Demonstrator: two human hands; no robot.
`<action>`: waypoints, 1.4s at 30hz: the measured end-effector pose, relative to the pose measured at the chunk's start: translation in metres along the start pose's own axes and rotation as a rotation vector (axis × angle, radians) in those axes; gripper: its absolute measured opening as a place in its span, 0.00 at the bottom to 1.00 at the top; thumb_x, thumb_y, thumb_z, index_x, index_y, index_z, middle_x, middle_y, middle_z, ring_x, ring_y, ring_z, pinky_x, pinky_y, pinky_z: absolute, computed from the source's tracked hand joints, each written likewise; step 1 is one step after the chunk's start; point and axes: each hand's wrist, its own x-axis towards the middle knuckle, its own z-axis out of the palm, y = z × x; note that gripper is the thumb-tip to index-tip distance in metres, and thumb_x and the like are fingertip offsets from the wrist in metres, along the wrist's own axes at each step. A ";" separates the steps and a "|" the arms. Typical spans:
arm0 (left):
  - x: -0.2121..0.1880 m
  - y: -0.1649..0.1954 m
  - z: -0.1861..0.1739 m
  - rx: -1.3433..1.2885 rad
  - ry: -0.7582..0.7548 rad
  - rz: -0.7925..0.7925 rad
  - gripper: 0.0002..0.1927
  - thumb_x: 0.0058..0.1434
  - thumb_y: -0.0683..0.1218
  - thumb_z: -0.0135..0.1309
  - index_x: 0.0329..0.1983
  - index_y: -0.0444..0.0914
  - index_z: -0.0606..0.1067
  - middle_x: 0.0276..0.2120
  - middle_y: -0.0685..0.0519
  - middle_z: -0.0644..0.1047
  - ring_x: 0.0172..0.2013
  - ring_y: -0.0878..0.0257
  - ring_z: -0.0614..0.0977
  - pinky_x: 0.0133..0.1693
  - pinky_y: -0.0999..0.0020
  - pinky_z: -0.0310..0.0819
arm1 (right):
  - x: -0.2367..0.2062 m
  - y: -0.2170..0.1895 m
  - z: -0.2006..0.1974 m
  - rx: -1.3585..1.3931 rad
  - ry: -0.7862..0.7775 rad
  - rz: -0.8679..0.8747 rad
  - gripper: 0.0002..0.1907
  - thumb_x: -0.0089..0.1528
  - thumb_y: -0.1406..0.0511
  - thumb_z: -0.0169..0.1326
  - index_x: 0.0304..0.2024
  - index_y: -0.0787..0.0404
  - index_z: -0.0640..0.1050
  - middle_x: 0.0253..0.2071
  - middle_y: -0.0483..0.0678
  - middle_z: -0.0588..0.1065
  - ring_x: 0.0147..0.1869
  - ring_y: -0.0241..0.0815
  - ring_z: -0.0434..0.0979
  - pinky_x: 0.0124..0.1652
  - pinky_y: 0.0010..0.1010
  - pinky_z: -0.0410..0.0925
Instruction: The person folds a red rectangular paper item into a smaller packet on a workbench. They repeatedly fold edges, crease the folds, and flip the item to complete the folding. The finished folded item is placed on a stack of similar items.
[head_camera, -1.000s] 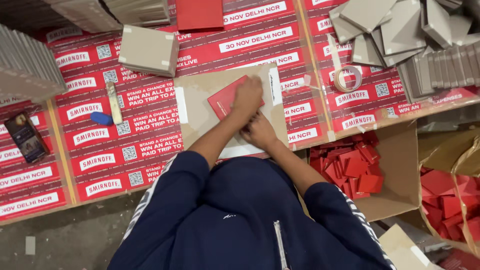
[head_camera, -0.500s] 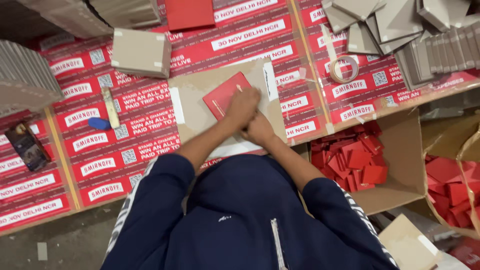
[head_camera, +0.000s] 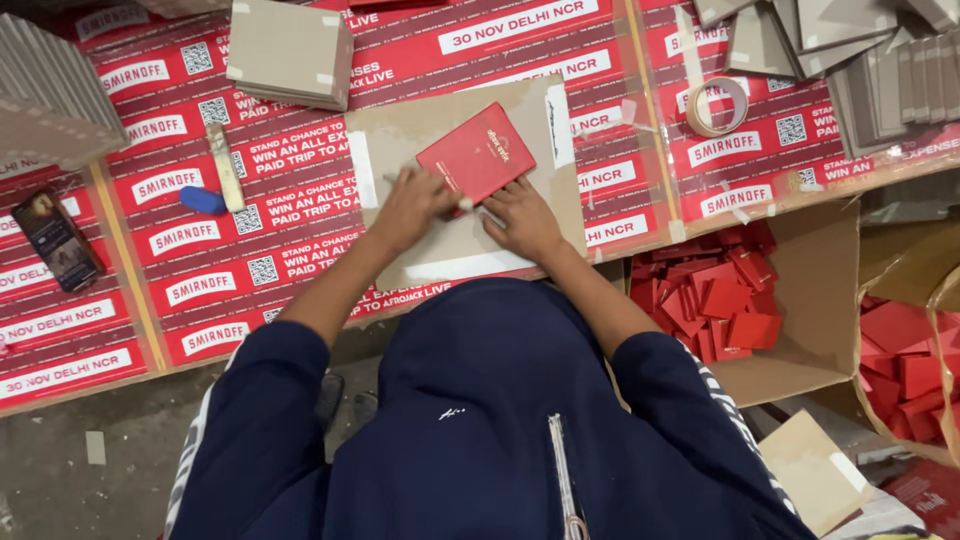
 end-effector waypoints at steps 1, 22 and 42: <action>-0.013 0.007 0.000 -0.044 -0.015 0.037 0.18 0.61 0.40 0.51 0.52 0.47 0.80 0.39 0.53 0.73 0.44 0.56 0.75 0.51 0.53 0.62 | 0.000 0.000 0.000 0.000 -0.019 0.007 0.17 0.61 0.62 0.57 0.48 0.65 0.81 0.50 0.53 0.78 0.62 0.54 0.72 0.70 0.49 0.57; -0.020 0.036 -0.033 -0.213 0.170 -0.265 0.15 0.53 0.34 0.55 0.43 0.41 0.77 0.37 0.48 0.72 0.44 0.50 0.76 0.48 0.55 0.68 | 0.000 -0.013 -0.004 0.178 0.122 0.070 0.15 0.58 0.64 0.60 0.44 0.66 0.81 0.43 0.55 0.80 0.56 0.56 0.75 0.62 0.48 0.64; 0.125 -0.027 -0.031 -0.136 0.127 -0.043 0.11 0.62 0.40 0.55 0.44 0.45 0.84 0.35 0.50 0.72 0.42 0.51 0.74 0.46 0.56 0.66 | 0.041 -0.013 0.005 1.535 0.384 1.343 0.10 0.67 0.60 0.58 0.40 0.58 0.74 0.39 0.49 0.80 0.39 0.47 0.83 0.40 0.40 0.78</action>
